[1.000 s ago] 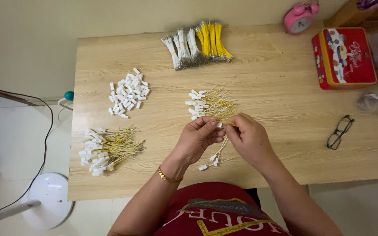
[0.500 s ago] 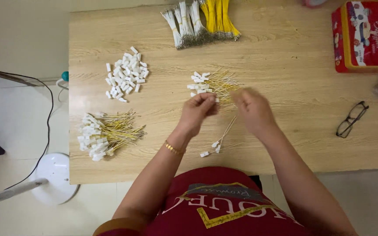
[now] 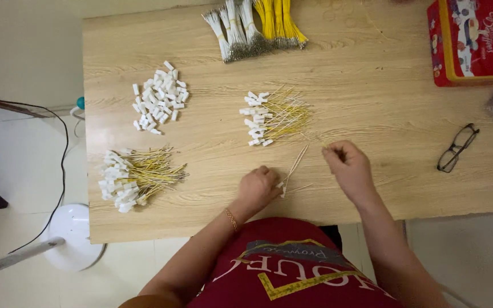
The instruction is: Assemble small plastic connectors onto the ends of thin wires and organize them into bundles.
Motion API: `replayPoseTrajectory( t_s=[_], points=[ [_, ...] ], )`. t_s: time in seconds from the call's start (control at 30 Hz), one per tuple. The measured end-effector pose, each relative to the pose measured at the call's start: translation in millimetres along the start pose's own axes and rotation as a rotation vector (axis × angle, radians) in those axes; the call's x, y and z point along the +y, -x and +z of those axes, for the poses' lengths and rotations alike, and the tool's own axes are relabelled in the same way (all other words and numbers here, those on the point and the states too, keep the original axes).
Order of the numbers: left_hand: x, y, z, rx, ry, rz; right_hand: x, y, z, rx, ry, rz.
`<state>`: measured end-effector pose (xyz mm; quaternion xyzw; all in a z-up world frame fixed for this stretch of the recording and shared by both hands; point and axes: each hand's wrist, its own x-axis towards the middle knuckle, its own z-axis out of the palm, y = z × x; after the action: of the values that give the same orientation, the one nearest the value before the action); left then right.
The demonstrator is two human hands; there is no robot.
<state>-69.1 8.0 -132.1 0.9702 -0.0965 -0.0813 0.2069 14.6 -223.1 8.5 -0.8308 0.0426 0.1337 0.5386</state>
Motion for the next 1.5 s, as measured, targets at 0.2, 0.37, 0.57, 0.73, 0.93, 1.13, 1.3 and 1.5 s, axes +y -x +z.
replayPoseTrajectory(
  t_s=[0.2,0.37,0.57,0.73,0.93,1.13,1.3,1.5],
  points=[
    [6.3,1.4,-21.1,-0.018,0.043,-0.020,-13.8,9.3,24.5,-0.011,-0.398,0.079],
    [21.9,-5.4,-80.3,0.028,0.435,-0.147,-30.9,17.2,22.1,-0.112,-0.391,0.098],
    [59.4,-5.6,-165.5,0.148,1.054,-0.171,-61.4,27.0,17.7,-0.180,-0.211,-0.022],
    [67.3,-8.8,-172.3,0.136,1.347,-0.152,-76.3,35.8,14.0,-0.184,-0.139,-0.073],
    [66.5,-8.2,-164.4,0.133,1.395,-0.186,-82.8,41.5,11.6,-0.210,-0.113,-0.080],
    [65.3,-14.5,-156.0,0.144,1.485,-0.259,-86.3,39.5,11.2,-0.192,0.002,-0.090],
    [67.2,-17.6,-145.4,0.187,1.575,-0.336,-83.6,35.1,16.1,-0.158,-0.114,-0.104],
    [72.4,-15.6,-156.2,0.219,1.548,-0.325,-112.0,41.1,14.2,-0.150,0.022,-0.137]
  ],
)
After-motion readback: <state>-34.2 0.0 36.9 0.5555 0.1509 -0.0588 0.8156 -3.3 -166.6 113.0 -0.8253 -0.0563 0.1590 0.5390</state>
